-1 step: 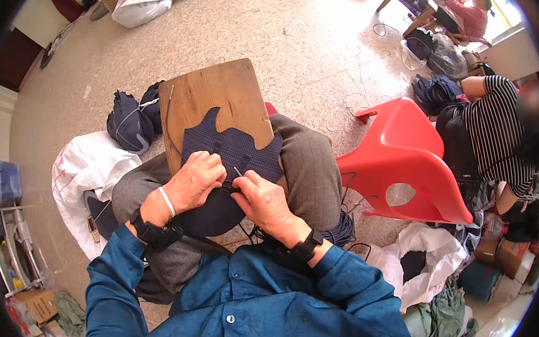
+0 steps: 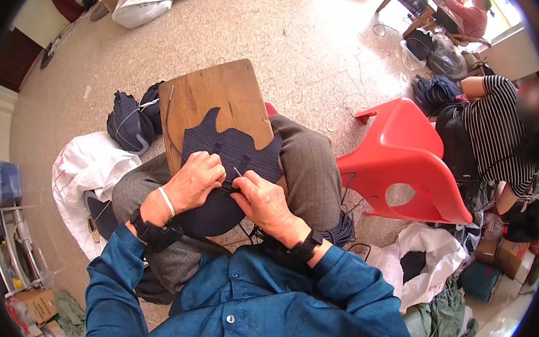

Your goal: Manually thread laces through the eyelets of a shoe upper component.

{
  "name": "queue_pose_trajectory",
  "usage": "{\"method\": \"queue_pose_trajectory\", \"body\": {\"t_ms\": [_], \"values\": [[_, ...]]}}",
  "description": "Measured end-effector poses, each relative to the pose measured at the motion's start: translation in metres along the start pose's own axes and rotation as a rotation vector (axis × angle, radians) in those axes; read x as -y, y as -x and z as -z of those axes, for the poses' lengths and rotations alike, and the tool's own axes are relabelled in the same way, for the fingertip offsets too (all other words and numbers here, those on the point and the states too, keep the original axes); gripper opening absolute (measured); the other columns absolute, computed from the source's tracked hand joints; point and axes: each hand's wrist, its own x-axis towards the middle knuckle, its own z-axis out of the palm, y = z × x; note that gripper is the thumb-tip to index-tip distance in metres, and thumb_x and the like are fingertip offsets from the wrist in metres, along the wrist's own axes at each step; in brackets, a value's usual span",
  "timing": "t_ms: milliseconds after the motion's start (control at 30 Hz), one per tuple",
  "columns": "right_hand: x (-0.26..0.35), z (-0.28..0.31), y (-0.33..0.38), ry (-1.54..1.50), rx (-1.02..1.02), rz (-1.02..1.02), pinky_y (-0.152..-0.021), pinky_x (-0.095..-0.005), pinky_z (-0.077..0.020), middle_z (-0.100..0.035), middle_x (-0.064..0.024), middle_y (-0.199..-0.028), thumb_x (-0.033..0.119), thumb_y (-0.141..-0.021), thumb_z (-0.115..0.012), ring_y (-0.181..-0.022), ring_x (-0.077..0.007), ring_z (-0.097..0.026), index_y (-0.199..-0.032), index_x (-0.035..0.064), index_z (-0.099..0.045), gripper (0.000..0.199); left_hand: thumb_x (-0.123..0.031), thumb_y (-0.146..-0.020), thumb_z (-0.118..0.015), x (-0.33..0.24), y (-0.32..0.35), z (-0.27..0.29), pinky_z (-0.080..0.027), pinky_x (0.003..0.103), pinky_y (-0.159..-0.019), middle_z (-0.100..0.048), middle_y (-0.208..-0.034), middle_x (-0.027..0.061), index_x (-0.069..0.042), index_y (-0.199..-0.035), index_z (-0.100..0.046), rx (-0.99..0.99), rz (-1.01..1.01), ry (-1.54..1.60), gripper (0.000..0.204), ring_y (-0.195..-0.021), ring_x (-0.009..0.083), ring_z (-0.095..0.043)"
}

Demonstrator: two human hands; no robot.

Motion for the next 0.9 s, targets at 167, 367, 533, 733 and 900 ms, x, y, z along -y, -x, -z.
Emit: {"method": "queue_pose_trajectory", "body": {"t_ms": [167,367,533,733,900], "values": [[0.001,-0.001,-0.001,-0.004,-0.003,0.002,-0.065,-0.0369,-0.0548,-0.059,-0.007,-0.086,0.009,-0.083,-0.078,-0.076,-0.0241,-0.068,-0.1,0.0063,-0.065,0.021,-0.005,-0.082,-0.069,-0.002,0.001,0.002,-0.043,0.041,-0.091,-0.051,-0.092,0.0095,-0.008,-0.087,-0.057,0.024,0.013,0.017,0.014,-0.095,0.0299,-0.054],[0.002,0.0,-0.001,-0.007,-0.011,0.015,-0.066,-0.0396,-0.055,-0.061,-0.0097,-0.086,0.011,-0.09,-0.072,-0.078,-0.0289,-0.068,-0.1,0.005,-0.065,0.013,-0.001,-0.085,-0.07,-0.003,0.012,0.004,-0.049,0.041,-0.083,-0.063,-0.094,0.0107,-0.004,-0.091,-0.066,-0.383,0.167,0.233,0.008,-0.094,0.0322,-0.062],[-0.003,0.0,0.0,-0.087,-0.067,-0.016,-0.07,-0.0425,-0.055,-0.064,-0.0132,-0.089,0.013,-0.097,-0.064,-0.082,-0.0357,-0.067,-0.099,0.0037,-0.066,0.01,0.001,-0.081,-0.073,-0.032,0.028,0.005,-0.051,0.04,-0.086,-0.064,-0.097,0.011,-0.004,-0.097,-0.067,-0.463,0.21,0.008,0.017,-0.097,0.0323,-0.063],[0.004,0.027,-0.001,-0.679,-0.103,-0.458,-0.061,-0.0263,-0.0465,-0.058,-0.0016,-0.072,0.012,-0.104,-0.057,-0.068,-0.0089,-0.057,-0.104,0.0023,-0.071,0.018,-0.003,-0.082,-0.071,-0.042,0.049,-0.021,-0.05,0.041,-0.098,-0.062,-0.119,0.0162,0.002,-0.121,-0.066,-0.303,0.076,-0.171,0.04,-0.114,0.0338,-0.059],[0.012,0.049,0.008,-0.885,-0.131,-0.59,-0.059,-0.0228,-0.0447,-0.059,0.0006,-0.074,0.011,-0.106,-0.052,-0.065,-0.006,-0.052,-0.126,0.0024,-0.062,0.024,-0.004,-0.086,-0.07,-0.046,0.049,-0.013,-0.047,0.044,-0.103,-0.058,-0.127,0.019,0.001,-0.128,-0.063,-0.317,0.173,0.019,0.043,-0.117,0.037,-0.058]]}}
